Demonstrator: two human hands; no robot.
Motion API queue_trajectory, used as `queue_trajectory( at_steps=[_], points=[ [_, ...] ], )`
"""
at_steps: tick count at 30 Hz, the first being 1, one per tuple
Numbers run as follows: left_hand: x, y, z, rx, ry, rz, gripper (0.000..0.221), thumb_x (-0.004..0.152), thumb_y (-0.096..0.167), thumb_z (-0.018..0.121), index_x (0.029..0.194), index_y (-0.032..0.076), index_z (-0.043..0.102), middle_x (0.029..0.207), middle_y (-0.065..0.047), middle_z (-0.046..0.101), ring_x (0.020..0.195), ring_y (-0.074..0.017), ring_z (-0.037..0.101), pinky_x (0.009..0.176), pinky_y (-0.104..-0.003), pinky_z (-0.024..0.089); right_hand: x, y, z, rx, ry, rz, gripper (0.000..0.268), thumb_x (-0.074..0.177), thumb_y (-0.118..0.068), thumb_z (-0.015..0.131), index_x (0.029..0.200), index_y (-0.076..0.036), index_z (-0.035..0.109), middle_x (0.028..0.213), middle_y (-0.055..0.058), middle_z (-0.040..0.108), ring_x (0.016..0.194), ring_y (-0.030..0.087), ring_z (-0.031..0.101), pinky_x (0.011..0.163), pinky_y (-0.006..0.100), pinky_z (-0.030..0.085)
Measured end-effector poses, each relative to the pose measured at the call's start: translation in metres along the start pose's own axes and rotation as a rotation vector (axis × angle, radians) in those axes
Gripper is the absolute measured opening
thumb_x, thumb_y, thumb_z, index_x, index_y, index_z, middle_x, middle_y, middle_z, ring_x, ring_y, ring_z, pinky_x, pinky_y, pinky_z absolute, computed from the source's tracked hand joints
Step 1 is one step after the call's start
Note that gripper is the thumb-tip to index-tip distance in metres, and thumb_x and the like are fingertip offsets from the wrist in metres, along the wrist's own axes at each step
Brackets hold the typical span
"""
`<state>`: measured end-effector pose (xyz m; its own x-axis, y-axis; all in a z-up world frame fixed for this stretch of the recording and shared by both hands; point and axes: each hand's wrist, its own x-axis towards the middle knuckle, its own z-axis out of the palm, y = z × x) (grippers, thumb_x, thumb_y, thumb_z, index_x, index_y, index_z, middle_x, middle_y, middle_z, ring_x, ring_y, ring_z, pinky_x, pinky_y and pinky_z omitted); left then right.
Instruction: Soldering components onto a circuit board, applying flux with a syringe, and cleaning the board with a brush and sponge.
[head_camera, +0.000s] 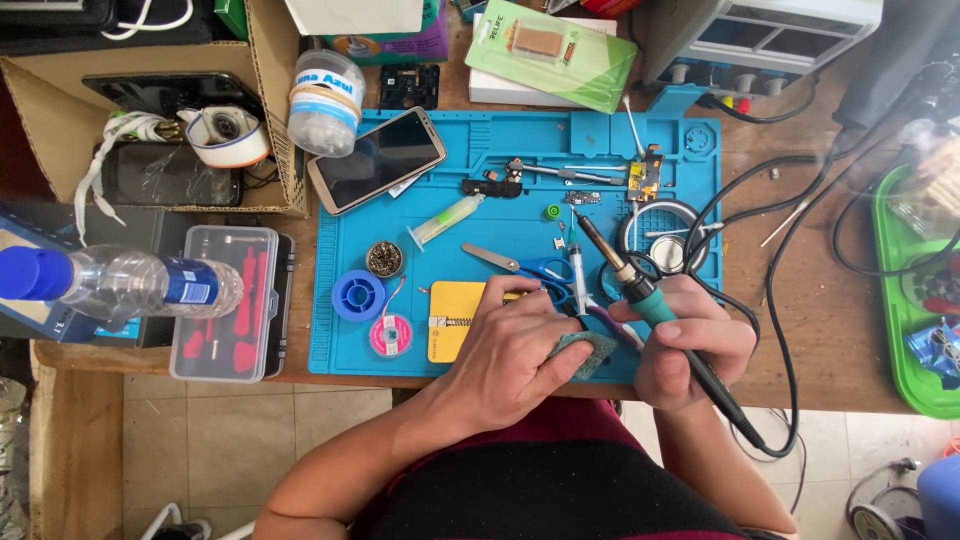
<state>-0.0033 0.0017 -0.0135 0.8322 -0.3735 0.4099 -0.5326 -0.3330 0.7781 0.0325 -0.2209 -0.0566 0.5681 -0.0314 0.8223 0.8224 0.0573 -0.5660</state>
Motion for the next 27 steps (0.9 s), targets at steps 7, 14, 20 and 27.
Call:
queue_trajectory(
  at_steps=[7, 14, 20, 27],
  points=[
    [-0.004, -0.002, 0.002, -0.015, -0.014, 0.005, 0.05, 0.122, 0.045, 0.05, 0.093, 0.011, 0.073, 0.077, -0.009, 0.072, 0.088, -0.0271, 0.077, 0.121, -0.054, 0.044, -0.002, 0.003, -0.002, -0.043, 0.017, -0.029, 0.028, 0.117, -0.035, 0.062, 0.114, -0.008, 0.061, 0.087, 0.024, 0.077, 0.069, 0.033, 0.079, 0.07, 0.038, 0.057],
    [-0.001, -0.003, 0.0, 0.011, -0.006, 0.003, 0.057, 0.123, 0.049, 0.048, 0.089, 0.011, 0.073, 0.072, -0.007, 0.071, 0.085, -0.0251, 0.076, 0.123, -0.053, 0.043, 0.006, -0.004, -0.001, -0.043, -0.062, -0.003, 0.032, 0.117, -0.043, 0.063, 0.117, -0.012, 0.069, 0.09, 0.028, 0.083, 0.066, 0.032, 0.082, 0.064, 0.034, 0.06],
    [0.004, 0.004, 0.003, -0.064, -0.018, -0.012, 0.061, 0.122, 0.053, 0.047, 0.088, 0.01, 0.073, 0.072, -0.006, 0.07, 0.084, -0.0252, 0.076, 0.123, -0.055, 0.044, 0.01, -0.01, -0.006, 0.026, -0.103, 0.039, 0.036, 0.096, -0.025, 0.094, 0.123, -0.016, 0.073, 0.104, 0.032, 0.085, 0.077, 0.036, 0.088, 0.069, 0.039, 0.064],
    [0.007, 0.01, -0.005, 0.016, -0.042, -0.025, 0.05, 0.12, 0.053, 0.053, 0.098, 0.012, 0.07, 0.076, -0.006, 0.066, 0.087, -0.0281, 0.074, 0.121, -0.058, 0.043, 0.0, -0.017, -0.012, 0.012, -0.113, 0.004, 0.047, 0.087, -0.012, 0.101, 0.123, -0.015, 0.07, 0.1, 0.028, 0.083, 0.079, 0.038, 0.089, 0.067, 0.041, 0.061]
  ],
)
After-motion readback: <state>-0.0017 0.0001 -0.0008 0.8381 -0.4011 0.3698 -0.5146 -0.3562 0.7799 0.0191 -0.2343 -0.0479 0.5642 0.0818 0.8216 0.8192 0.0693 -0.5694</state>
